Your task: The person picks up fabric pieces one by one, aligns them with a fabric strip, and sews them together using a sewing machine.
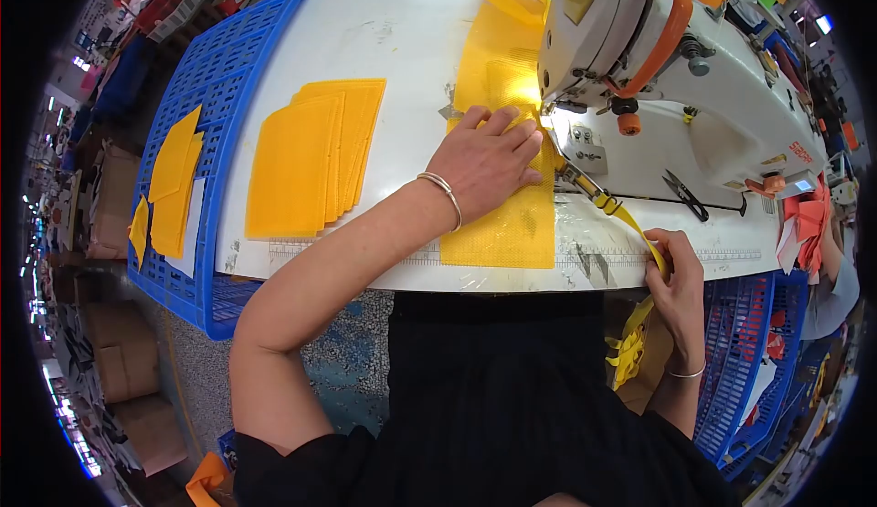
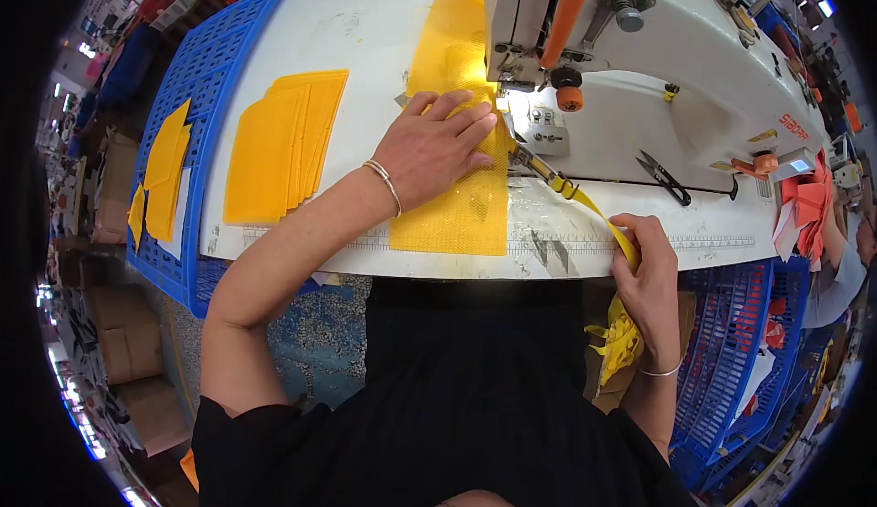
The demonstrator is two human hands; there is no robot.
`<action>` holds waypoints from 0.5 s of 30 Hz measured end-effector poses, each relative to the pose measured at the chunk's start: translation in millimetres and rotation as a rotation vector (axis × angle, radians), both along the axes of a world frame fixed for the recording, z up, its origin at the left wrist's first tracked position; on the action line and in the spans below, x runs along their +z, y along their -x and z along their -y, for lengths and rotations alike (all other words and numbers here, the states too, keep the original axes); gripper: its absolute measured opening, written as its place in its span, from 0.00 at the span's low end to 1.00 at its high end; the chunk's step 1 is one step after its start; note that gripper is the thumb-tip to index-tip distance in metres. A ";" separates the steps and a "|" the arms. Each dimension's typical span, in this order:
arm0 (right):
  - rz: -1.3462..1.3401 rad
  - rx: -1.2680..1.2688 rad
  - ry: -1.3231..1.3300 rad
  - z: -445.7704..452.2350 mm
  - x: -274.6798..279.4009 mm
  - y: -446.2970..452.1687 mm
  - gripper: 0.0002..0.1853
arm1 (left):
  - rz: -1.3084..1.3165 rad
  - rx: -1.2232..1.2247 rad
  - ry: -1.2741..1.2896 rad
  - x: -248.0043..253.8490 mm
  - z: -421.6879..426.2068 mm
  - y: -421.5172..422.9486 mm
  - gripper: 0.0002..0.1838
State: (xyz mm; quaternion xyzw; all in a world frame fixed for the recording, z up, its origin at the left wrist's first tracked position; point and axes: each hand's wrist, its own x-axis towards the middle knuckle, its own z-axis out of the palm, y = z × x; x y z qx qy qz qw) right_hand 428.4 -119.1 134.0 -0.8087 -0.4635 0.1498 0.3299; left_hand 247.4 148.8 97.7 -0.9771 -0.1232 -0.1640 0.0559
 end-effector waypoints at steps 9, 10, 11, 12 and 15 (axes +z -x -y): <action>-0.003 0.006 -0.028 0.2 -3.1 -1.7 0.19 | 0.093 -0.044 0.019 -7.2 -1.8 -4.7 0.23; -0.002 0.008 -0.028 0.6 -3.3 -2.0 0.19 | 0.095 -0.038 0.025 -7.0 -0.4 -4.6 0.23; 0.001 0.010 -0.029 0.6 -3.2 -2.5 0.19 | 0.099 -0.032 0.029 -6.4 0.9 -4.7 0.23; 0.003 0.012 -0.032 0.3 -3.0 -3.0 0.19 | 0.103 -0.026 0.032 -5.6 1.5 -5.1 0.23; -0.005 0.004 -0.030 -0.4 -1.3 -1.4 0.20 | 0.104 -0.018 0.042 -6.4 0.2 -7.4 0.23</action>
